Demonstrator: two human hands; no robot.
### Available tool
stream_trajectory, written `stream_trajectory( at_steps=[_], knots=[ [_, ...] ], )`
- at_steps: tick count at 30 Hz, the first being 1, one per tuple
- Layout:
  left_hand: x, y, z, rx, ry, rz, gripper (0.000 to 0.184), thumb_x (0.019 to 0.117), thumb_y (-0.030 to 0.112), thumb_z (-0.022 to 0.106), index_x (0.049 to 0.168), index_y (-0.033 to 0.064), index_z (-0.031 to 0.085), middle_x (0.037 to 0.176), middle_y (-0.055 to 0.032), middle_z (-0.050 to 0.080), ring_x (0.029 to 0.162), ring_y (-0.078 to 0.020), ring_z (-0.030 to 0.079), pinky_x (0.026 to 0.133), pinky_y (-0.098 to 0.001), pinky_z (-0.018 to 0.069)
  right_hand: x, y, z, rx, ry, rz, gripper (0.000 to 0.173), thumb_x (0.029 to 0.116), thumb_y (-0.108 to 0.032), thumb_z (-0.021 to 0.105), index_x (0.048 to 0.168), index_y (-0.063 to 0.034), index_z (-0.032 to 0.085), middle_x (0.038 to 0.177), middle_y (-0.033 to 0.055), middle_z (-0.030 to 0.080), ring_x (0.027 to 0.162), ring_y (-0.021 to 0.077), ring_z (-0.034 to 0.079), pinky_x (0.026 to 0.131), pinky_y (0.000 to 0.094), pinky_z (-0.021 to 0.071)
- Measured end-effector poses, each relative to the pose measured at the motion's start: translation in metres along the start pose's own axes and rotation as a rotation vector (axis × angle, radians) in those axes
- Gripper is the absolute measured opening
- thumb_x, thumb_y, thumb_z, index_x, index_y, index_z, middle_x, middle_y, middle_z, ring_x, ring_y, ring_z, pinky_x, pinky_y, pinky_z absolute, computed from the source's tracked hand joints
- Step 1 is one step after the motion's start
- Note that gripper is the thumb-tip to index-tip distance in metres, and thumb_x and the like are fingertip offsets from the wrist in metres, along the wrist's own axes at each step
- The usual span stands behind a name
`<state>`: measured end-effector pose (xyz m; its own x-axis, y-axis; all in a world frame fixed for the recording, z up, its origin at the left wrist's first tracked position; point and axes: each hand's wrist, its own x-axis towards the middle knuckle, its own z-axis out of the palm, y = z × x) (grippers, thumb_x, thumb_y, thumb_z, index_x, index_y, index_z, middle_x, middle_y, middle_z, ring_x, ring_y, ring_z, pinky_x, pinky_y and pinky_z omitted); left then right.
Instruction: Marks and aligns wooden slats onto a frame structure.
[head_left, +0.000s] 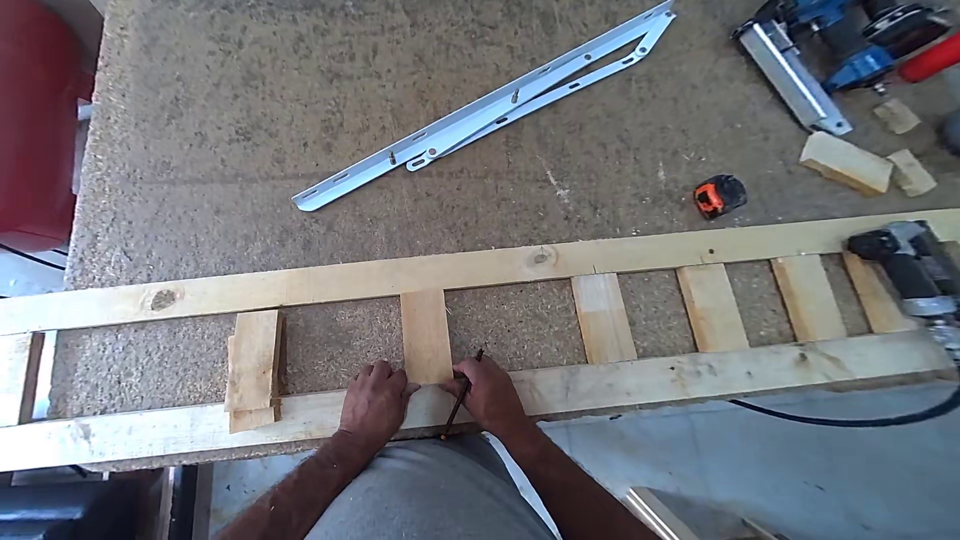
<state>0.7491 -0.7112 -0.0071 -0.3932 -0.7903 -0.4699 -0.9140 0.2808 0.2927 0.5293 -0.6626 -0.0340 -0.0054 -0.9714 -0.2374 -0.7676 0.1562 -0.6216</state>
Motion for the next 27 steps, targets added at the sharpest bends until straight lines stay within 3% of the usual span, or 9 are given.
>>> stream_trajectory(
  at_steps=[7,14,20,25,27],
  knots=[
    [0.0,-0.003,0.005,0.055,0.051,0.053,0.05,0.1044,0.051,0.046,0.099,0.0094,0.073,0.103,-0.0174,0.069,0.102,-0.0382,0.068,0.084,-0.0547,0.0563,-0.004,0.006,0.011,-0.085,0.176,-0.183,0.045,0.0994,-0.047,0.063,0.083,-0.0063,0.071,0.073,0.0095,0.068,0.076,0.0267,0.071,0.071,0.041,0.0607],
    [0.002,-0.003,0.005,0.065,0.032,0.04,0.053,0.1045,0.053,0.044,0.1,0.0091,0.073,0.104,-0.0185,0.069,0.103,-0.0392,0.068,0.084,-0.0554,0.0562,-0.003,0.006,0.011,-0.108,0.203,-0.238,0.047,0.1013,-0.045,0.061,0.075,-0.0059,0.066,0.068,0.0094,0.063,0.073,0.0267,0.069,0.07,0.0396,0.0593],
    [0.002,-0.005,0.006,0.039,0.082,0.033,0.054,0.1038,0.054,0.044,0.098,0.0088,0.073,0.1,-0.0179,0.069,0.1,-0.0379,0.069,0.083,-0.0543,0.0562,0.0,0.003,0.012,-0.108,0.226,-0.221,0.048,0.0997,-0.047,0.062,0.077,-0.0055,0.068,0.072,0.0103,0.067,0.077,0.0268,0.071,0.072,0.0391,0.0605],
    [0.0,-0.014,-0.016,-0.21,-0.017,0.017,0.057,0.1031,0.058,0.046,0.116,0.0096,0.074,0.12,-0.0143,0.07,0.119,-0.0313,0.064,0.105,-0.0484,0.0497,0.001,0.002,0.007,-0.077,0.194,-0.172,0.048,0.0988,-0.049,0.062,0.086,-0.0035,0.072,0.081,0.0142,0.071,0.084,0.033,0.072,0.079,0.0473,0.0604],
    [-0.013,-0.028,-0.029,-0.263,0.079,-0.027,0.055,0.103,0.056,0.048,0.121,0.0114,0.073,0.124,-0.0119,0.07,0.123,-0.0292,0.063,0.108,-0.0466,0.0482,0.004,0.0,0.002,-0.023,0.092,-0.138,0.048,0.0988,-0.048,0.062,0.095,-0.002,0.073,0.091,0.0163,0.073,0.094,0.0354,0.072,0.087,0.0511,0.0586]
  ],
)
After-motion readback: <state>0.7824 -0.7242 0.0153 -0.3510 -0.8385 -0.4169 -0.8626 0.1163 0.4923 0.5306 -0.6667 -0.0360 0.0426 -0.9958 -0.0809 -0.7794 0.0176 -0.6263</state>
